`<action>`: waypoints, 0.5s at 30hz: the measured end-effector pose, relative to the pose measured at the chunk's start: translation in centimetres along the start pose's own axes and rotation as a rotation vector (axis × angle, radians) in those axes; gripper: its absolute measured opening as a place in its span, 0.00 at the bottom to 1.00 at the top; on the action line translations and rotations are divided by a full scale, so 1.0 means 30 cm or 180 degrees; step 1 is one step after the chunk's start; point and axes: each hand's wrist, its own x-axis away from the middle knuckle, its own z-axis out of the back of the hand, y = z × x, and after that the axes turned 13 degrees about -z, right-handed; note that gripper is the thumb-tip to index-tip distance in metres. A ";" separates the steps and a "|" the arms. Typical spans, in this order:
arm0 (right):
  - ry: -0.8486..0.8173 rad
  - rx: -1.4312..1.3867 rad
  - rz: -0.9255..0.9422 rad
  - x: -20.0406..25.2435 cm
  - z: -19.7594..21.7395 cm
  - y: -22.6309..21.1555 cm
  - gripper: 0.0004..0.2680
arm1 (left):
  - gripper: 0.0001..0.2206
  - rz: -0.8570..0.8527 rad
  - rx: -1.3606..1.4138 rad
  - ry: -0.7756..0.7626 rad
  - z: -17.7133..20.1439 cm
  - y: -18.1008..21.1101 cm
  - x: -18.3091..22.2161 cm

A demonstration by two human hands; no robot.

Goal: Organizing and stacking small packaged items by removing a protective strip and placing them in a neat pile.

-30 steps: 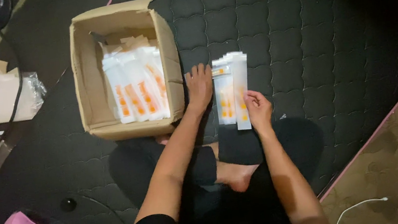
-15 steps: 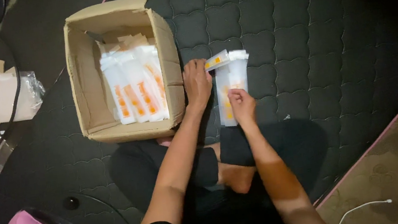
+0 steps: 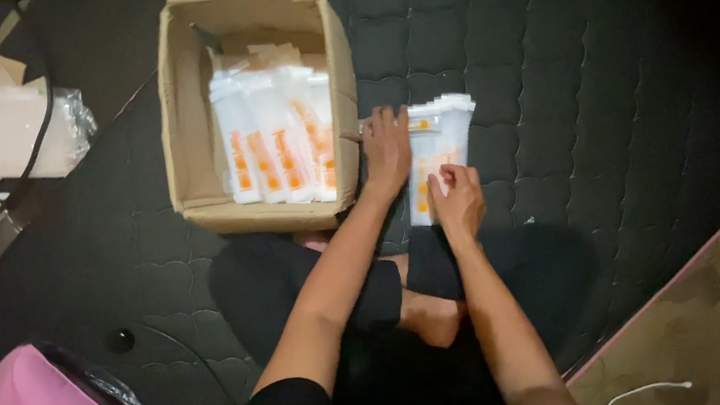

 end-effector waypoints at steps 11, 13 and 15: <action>0.0667 -0.1641 0.1712 0.111 0.209 -0.432 0.06 | 0.17 0.0505 0.3698 0.1376 0.656 -0.232 0.027; 0.0591 -0.1810 0.1977 0.185 0.236 -0.601 0.05 | 0.14 0.0764 0.3683 0.1734 0.712 -0.381 0.032; -0.0316 -0.1498 0.2582 0.272 0.270 -0.791 0.07 | 0.11 0.1469 0.3233 0.1789 0.734 -0.526 0.034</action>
